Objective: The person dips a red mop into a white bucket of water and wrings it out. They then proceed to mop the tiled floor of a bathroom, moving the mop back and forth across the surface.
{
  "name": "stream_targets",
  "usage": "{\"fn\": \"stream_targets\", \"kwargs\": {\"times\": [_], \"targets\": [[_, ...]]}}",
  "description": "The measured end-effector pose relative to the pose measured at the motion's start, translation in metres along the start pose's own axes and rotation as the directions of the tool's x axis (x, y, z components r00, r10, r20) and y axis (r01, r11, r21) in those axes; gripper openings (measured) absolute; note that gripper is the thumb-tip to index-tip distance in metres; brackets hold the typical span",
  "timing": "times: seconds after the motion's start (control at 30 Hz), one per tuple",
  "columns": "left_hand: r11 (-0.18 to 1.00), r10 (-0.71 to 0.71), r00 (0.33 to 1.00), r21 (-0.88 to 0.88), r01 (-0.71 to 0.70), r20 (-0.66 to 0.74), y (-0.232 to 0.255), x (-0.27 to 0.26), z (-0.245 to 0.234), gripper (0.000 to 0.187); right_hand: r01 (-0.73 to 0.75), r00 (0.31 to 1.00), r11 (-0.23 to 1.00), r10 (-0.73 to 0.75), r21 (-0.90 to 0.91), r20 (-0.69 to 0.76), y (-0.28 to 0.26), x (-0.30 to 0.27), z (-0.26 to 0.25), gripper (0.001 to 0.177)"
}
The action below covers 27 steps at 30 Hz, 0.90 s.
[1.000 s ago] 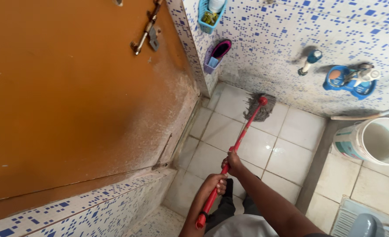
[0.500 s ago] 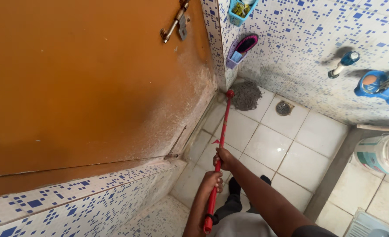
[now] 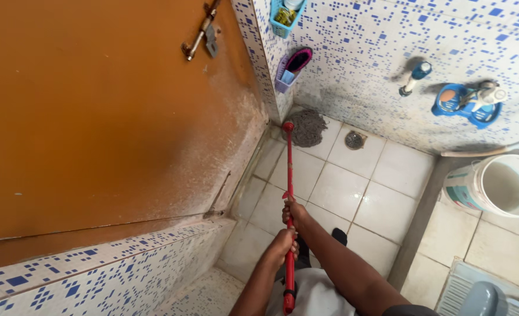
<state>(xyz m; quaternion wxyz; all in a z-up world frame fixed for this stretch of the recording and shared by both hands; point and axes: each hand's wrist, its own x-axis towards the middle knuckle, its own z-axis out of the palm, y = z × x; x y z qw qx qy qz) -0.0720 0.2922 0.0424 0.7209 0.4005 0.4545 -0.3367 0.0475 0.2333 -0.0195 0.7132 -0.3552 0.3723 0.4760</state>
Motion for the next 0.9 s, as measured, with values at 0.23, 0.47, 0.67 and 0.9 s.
{"fn": "stream_targets", "kwargs": {"times": [0.23, 0.47, 0.67, 0.9], "targets": [[0.988, -0.153, 0.985, 0.048, 0.150, 0.077, -0.003, -0.020, -0.013, 0.043, 0.065, 0.992, 0.994, -0.054, 0.092, -0.111, 0.022, -0.017, -0.009, 0.037], [0.939, -0.343, 0.915, 0.114, 0.326, 0.213, -0.009, -0.021, -0.010, 0.041, 0.188, 0.963, 0.957, -0.135, 0.222, -0.233, 0.035, -0.039, -0.039, 0.044], [0.889, -0.433, 0.867, 0.277, 0.365, 0.247, -0.031, 0.029, 0.033, 0.038, 0.291, 0.923, 0.890, -0.165, 0.351, -0.347, 0.015, -0.071, -0.095, 0.042], [0.849, -0.527, 0.772, 0.264, 0.459, 0.354, -0.052, 0.055, 0.091, 0.038, 0.357, 0.878, 0.859, -0.174, 0.367, -0.447, -0.010, -0.097, -0.146, 0.044]]}}
